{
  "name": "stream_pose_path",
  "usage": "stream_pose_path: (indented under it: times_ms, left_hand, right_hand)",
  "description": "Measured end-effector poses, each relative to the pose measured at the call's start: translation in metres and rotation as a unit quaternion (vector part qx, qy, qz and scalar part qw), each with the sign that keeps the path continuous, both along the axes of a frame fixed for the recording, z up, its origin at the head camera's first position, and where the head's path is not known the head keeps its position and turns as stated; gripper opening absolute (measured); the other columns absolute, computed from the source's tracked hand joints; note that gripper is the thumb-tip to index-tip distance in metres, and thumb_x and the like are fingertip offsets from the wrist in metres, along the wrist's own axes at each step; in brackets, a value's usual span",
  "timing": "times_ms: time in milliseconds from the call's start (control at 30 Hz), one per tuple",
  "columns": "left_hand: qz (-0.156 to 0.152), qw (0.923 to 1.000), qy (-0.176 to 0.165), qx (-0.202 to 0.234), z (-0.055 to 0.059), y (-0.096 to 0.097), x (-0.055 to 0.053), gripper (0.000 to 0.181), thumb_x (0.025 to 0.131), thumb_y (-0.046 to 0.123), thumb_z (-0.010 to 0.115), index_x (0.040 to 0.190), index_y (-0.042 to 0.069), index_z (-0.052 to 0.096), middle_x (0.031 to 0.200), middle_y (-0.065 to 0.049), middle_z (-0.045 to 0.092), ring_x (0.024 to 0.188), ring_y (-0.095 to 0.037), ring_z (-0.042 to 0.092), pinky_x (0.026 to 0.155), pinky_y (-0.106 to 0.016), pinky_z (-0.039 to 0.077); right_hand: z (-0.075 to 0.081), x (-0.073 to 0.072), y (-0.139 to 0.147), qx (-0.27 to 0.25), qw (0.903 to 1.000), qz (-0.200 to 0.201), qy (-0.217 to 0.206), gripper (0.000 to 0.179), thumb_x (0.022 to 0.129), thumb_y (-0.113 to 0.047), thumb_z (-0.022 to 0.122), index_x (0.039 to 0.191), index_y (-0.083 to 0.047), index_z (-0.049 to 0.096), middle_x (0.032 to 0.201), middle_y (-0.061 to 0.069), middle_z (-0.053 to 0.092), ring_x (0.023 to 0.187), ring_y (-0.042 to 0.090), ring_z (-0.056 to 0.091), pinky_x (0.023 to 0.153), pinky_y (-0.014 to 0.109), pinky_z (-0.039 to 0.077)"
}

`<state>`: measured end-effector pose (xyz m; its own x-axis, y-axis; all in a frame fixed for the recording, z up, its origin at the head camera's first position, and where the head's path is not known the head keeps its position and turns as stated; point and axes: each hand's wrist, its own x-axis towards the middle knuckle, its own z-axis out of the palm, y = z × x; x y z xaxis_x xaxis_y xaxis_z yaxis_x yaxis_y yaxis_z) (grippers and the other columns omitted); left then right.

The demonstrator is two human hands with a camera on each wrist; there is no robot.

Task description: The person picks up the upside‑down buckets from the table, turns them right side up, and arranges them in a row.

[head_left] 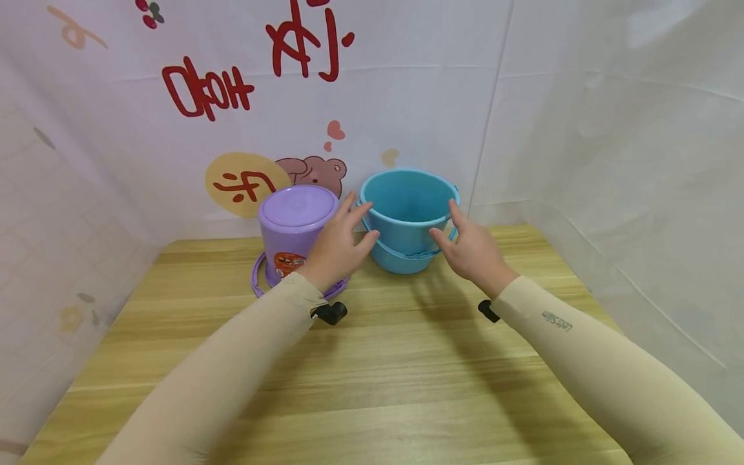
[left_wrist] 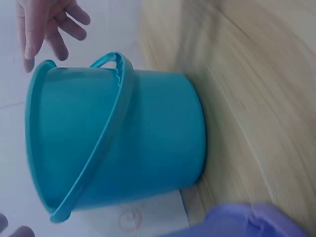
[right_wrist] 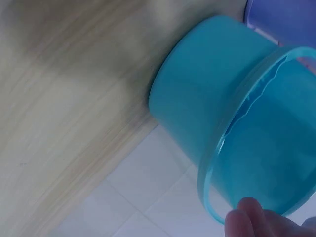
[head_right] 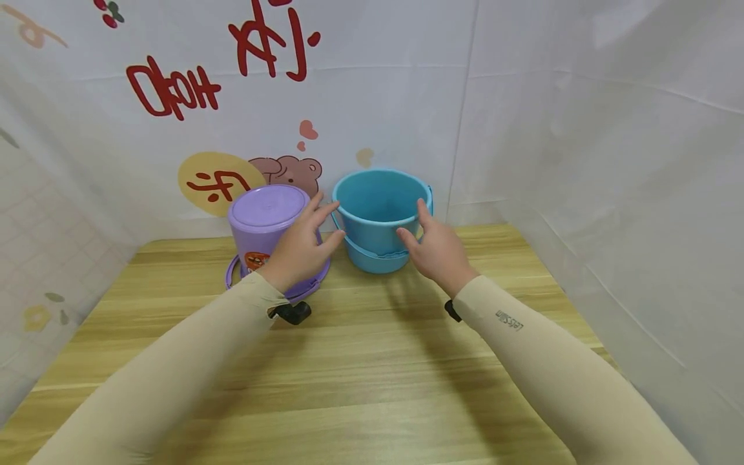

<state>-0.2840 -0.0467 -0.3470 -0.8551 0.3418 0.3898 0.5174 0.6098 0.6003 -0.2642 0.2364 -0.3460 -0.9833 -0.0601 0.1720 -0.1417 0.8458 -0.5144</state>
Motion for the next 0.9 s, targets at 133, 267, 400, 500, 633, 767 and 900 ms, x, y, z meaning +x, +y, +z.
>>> stream_pose_path:
  times_ms: [133,267,400,500,633,767,900]
  left_hand:
    - [-0.019,0.9982,0.045,-0.035,0.0,-0.02,0.011,0.059,0.104,0.034,0.064,0.159,0.017,0.049,0.175,-0.007,0.025,0.159,-0.037,0.031,0.123,-0.061,0.035]
    - [-0.038,0.9932,0.083,-0.072,-0.003,-0.042,0.024,0.056,0.102,0.031,0.065,0.155,0.014,0.054,0.169,-0.012,0.038,0.156,-0.036,0.038,0.123,-0.061,0.036]
    - [-0.05,0.988,0.099,-0.107,-0.007,-0.064,0.038,0.056,0.101,0.031,0.068,0.152,0.013,0.057,0.164,-0.016,0.044,0.15,-0.04,0.045,0.119,-0.065,0.039]
    - [-0.048,0.986,0.1,-0.125,-0.011,-0.082,0.046,0.055,0.1,0.03,0.07,0.151,0.012,0.058,0.163,-0.016,0.045,0.149,-0.041,0.046,0.119,-0.065,0.038]
    - [-0.036,0.9848,0.087,-0.146,-0.018,-0.104,0.054,0.056,0.1,0.031,0.071,0.15,0.011,0.058,0.164,-0.017,0.046,0.152,-0.043,0.041,0.121,-0.066,0.035]
    - [-0.026,0.9854,0.06,-0.157,-0.025,-0.124,0.059,0.057,0.099,0.029,0.072,0.151,0.009,0.058,0.162,-0.018,0.046,0.151,-0.045,0.041,0.119,-0.067,0.037]
    - [-0.02,0.9839,0.041,-0.173,-0.034,-0.142,0.06,0.058,0.099,0.027,0.073,0.151,0.008,0.057,0.161,-0.019,0.048,0.149,-0.047,0.044,0.116,-0.066,0.041]
  right_hand:
    - [-0.001,0.01,-0.004,-0.004,0.9992,-0.001,0.039,0.084,0.107,-0.055,0.051,0.169,-0.009,0.018,0.12,0.025,0.072,0.095,0.036,0.07,0.076,0.049,0.057]
    - [-0.002,0.018,-0.011,-0.006,0.996,0.013,0.088,0.075,0.107,-0.046,0.058,0.165,-0.005,0.033,0.137,0.022,0.068,0.103,0.035,0.071,0.072,0.047,0.059]
    - [-0.005,0.026,-0.021,0.008,0.9903,0.057,0.127,0.069,0.105,-0.039,0.065,0.16,-0.003,0.042,0.141,0.021,0.067,0.108,0.037,0.073,0.064,0.044,0.059]
    - [-0.008,0.032,-0.033,0.03,0.9835,0.101,0.147,0.068,0.103,-0.036,0.068,0.157,-0.001,0.046,0.14,0.021,0.068,0.113,0.036,0.073,0.072,0.046,0.062]
    - [-0.014,0.037,-0.05,0.057,0.9752,0.152,0.151,0.067,0.102,-0.036,0.071,0.155,-0.001,0.05,0.139,0.02,0.069,0.121,0.036,0.07,0.093,0.052,0.06]
    - [-0.02,0.04,-0.066,0.08,0.9714,0.181,0.131,0.066,0.102,-0.039,0.07,0.155,-0.005,0.051,0.14,0.017,0.069,0.125,0.036,0.068,0.102,0.051,0.057]
    - [-0.025,0.038,-0.081,0.093,0.9703,0.203,0.094,0.067,0.102,-0.042,0.068,0.158,-0.011,0.049,0.147,0.013,0.064,0.133,0.036,0.063,0.111,0.05,0.052]
